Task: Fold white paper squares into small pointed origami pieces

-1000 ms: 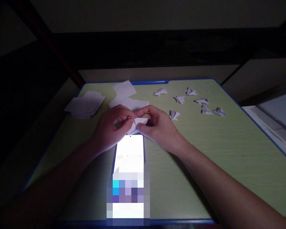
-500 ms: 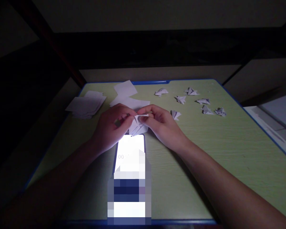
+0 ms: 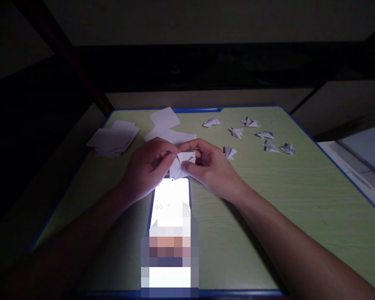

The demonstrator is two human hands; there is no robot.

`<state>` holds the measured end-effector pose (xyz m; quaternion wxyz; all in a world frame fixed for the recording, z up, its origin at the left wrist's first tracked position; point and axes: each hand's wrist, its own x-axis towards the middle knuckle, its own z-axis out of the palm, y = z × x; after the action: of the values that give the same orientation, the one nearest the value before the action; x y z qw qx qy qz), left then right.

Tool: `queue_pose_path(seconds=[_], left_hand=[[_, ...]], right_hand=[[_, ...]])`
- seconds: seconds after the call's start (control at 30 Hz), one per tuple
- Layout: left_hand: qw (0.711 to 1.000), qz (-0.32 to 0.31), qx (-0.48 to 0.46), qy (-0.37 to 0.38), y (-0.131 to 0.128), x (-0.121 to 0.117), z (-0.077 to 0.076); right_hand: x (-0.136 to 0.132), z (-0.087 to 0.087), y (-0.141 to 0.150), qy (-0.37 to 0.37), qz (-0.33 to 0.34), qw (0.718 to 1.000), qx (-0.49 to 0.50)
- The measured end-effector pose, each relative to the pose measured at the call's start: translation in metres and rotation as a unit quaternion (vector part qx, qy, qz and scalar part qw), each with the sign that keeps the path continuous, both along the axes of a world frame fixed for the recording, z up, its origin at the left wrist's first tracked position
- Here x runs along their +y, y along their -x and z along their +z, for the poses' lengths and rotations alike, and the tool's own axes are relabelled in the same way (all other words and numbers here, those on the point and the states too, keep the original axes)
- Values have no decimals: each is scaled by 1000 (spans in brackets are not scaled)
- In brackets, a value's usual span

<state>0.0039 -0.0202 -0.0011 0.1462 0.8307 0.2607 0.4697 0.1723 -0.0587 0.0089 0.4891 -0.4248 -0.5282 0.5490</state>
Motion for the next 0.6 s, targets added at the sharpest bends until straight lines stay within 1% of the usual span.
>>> queue_pose_path(seconds=[0.4, 0.47, 0.6], left_hand=[[1000, -2, -7, 24, 0, -2, 1], [999, -11, -19, 47, 0, -3, 2], [991, -22, -32, 126, 0, -4, 4]], right_hand=[[-1, 1, 0, -11, 11, 1000, -26], [-1, 1, 0, -10, 14, 1000, -25], [0, 1, 0, 4, 15, 1000, -9]])
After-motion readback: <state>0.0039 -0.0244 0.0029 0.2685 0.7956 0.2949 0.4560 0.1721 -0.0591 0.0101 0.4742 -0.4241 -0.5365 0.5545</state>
